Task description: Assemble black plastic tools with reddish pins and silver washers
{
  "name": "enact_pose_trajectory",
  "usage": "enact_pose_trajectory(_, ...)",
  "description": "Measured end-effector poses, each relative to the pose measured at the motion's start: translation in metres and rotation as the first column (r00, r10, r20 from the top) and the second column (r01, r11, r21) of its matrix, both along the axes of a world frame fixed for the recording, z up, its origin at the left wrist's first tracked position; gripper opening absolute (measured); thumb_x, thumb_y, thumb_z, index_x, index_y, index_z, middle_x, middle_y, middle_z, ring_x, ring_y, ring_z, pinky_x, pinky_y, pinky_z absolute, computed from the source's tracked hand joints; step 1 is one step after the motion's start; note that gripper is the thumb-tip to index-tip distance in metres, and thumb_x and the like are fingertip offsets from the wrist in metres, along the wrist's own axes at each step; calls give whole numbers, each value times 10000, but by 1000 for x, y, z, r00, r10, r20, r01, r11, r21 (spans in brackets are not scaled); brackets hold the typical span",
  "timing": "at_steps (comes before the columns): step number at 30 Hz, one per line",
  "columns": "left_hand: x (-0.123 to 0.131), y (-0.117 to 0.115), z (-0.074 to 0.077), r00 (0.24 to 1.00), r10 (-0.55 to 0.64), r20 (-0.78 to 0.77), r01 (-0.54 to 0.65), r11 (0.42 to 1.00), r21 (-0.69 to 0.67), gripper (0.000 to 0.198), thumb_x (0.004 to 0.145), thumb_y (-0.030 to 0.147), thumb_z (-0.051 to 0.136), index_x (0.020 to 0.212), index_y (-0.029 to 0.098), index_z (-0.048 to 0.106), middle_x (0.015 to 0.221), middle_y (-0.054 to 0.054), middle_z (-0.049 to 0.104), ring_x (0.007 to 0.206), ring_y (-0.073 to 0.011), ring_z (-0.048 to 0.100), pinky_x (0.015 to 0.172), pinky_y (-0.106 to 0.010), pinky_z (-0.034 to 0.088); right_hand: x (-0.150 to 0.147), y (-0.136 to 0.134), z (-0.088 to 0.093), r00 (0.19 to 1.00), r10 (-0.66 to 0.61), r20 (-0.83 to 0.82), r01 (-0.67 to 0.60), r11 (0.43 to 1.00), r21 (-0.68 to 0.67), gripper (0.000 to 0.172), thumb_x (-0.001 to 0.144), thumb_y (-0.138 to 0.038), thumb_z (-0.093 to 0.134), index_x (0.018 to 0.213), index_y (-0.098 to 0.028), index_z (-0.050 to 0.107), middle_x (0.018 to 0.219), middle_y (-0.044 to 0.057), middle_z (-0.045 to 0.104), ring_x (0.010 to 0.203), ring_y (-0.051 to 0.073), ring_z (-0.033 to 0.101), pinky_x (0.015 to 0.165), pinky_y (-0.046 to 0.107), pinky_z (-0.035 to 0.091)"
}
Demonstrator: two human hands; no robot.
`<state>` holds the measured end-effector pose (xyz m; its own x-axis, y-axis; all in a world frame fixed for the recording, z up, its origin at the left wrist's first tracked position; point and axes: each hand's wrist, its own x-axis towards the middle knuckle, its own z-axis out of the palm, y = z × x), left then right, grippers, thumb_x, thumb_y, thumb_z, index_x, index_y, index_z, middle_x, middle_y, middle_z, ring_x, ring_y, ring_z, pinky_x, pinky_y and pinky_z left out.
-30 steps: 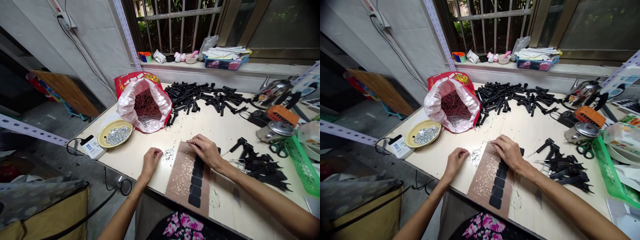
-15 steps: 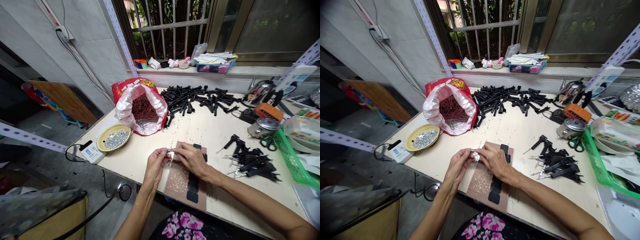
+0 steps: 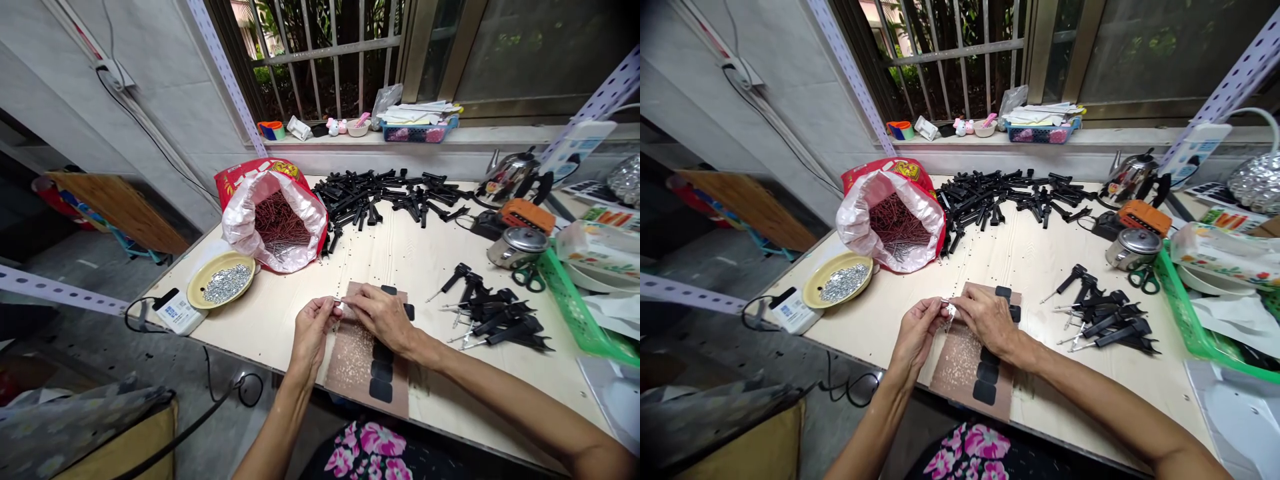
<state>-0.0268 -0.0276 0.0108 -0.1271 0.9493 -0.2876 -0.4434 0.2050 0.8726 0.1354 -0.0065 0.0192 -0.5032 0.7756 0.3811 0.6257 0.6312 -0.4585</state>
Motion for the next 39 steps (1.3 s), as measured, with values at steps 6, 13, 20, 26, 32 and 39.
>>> enact_pose_trajectory(6, 1, 2, -4, 997, -11, -71, 14, 999, 40, 263, 663, 295, 762, 787, 112, 620, 642, -6, 634, 599, -86, 581, 631, -207, 457, 3, 0, -3, 997, -42, 63, 38, 997, 62, 232, 937, -250, 440, 1058, -247, 638, 830, 35, 554, 756, 144, 533, 625, 234, 386)
enact_pose_trajectory(13, 1, 9, -9, 996, -78, -52, 76, 997, -33, 299, 613, 292, 794, 806, 109, 657, 625, 5, 614, 556, -76, 553, 583, -198, 443, 9, -2, -9, 995, -42, 88, 34, 996, 87, 209, 935, -230, 434, 995, -194, 630, 840, 53, 596, 793, 153, 559, 667, 244, 412)
enact_pose_trajectory(20, 11, 9, -8, 990, -127, -58, 125, 992, -34, 274, 622, 319, 784, 737, 103, 661, 585, 9, 590, 532, -76, 534, 564, -200, 435, 16, -4, -11, 993, -82, 88, 75, 994, 73, 207, 940, -226, 416, 875, -167, 603, 832, 58, 616, 827, 171, 569, 671, 262, 408)
enact_pose_trajectory(26, 16, 9, -11, 975, -78, -206, 88, 995, 41, 246, 671, 323, 746, 751, 106, 664, 601, 1, 594, 560, -90, 543, 578, -207, 434, 18, -6, -15, 992, -109, 68, 111, 994, -20, 175, 938, -280, 435, 919, -177, 575, 861, 41, 599, 781, 147, 565, 611, 242, 383)
enact_pose_trajectory(32, 16, 10, -13, 961, -81, -264, 101, 993, 61, 245, 683, 336, 735, 753, 112, 663, 619, -7, 604, 577, -100, 547, 601, -217, 437, 19, -6, -15, 988, -128, 88, 130, 991, -18, 228, 952, -277, 399, 887, -178, 593, 834, 47, 589, 760, 152, 563, 614, 244, 390)
enact_pose_trajectory(39, 20, 8, -12, 962, -115, -248, 135, 989, 62, 250, 692, 353, 725, 744, 118, 660, 615, 0, 594, 573, -103, 547, 600, -226, 442, 24, -8, -14, 998, -46, -41, 42, 995, -86, 196, 944, -214, 397, 974, -155, 582, 915, 75, 567, 801, 156, 563, 681, 271, 449)
